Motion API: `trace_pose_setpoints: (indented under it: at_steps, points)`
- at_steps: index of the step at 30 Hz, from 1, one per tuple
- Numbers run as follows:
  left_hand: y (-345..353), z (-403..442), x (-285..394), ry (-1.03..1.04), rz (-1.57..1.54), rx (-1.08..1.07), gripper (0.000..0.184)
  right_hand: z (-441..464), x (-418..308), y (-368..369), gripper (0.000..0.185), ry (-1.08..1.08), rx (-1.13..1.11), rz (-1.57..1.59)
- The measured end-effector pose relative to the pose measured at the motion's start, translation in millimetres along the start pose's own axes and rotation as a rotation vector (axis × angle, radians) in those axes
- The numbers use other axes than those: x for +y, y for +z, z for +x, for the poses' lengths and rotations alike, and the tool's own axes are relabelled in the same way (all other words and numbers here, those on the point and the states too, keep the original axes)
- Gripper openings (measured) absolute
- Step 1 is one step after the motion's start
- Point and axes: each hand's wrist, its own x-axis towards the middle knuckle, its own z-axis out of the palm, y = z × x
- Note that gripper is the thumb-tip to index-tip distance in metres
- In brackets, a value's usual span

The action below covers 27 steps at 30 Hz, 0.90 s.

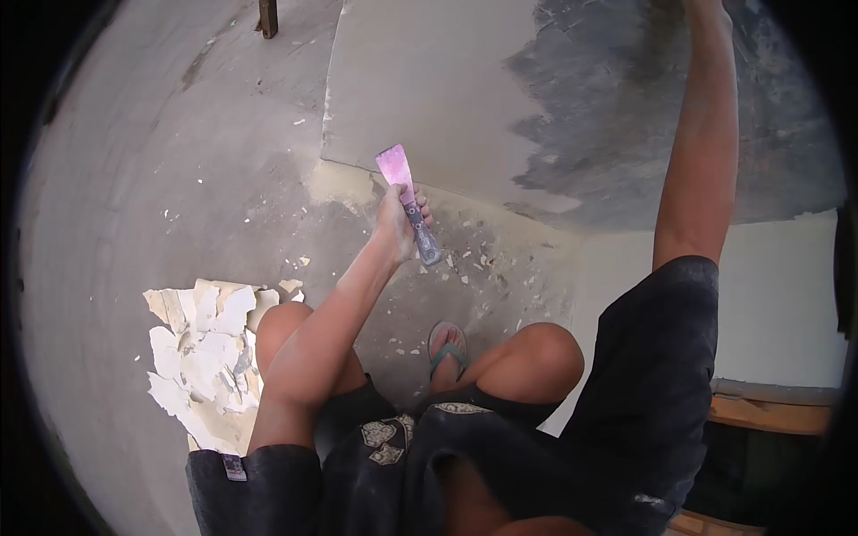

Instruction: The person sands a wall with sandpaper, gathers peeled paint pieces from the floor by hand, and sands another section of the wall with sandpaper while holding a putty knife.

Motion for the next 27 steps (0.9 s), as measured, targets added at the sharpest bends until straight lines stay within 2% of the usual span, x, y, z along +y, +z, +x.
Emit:
trace_pose_setpoints:
  at_steps: [4,13,20,27]
  points:
    - [-1,-1,-6,-0.049,-0.040,0.012,0.026,-1,-5,3,0.054,-0.010,-0.008,-0.001]
    - [4,-18,6,0.042,-0.058,0.049,0.025,8,39,-10,0.054,0.122,0.071,-0.019]
    - [-5,-4,10,-0.058,-0.045,0.006,0.025,-6,-25,-1,0.053,0.023,-0.007,-0.024]
    - [-2,-29,22,0.084,-0.082,-0.009,0.025,-27,-23,-9,0.053,0.081,-0.009,-0.038]
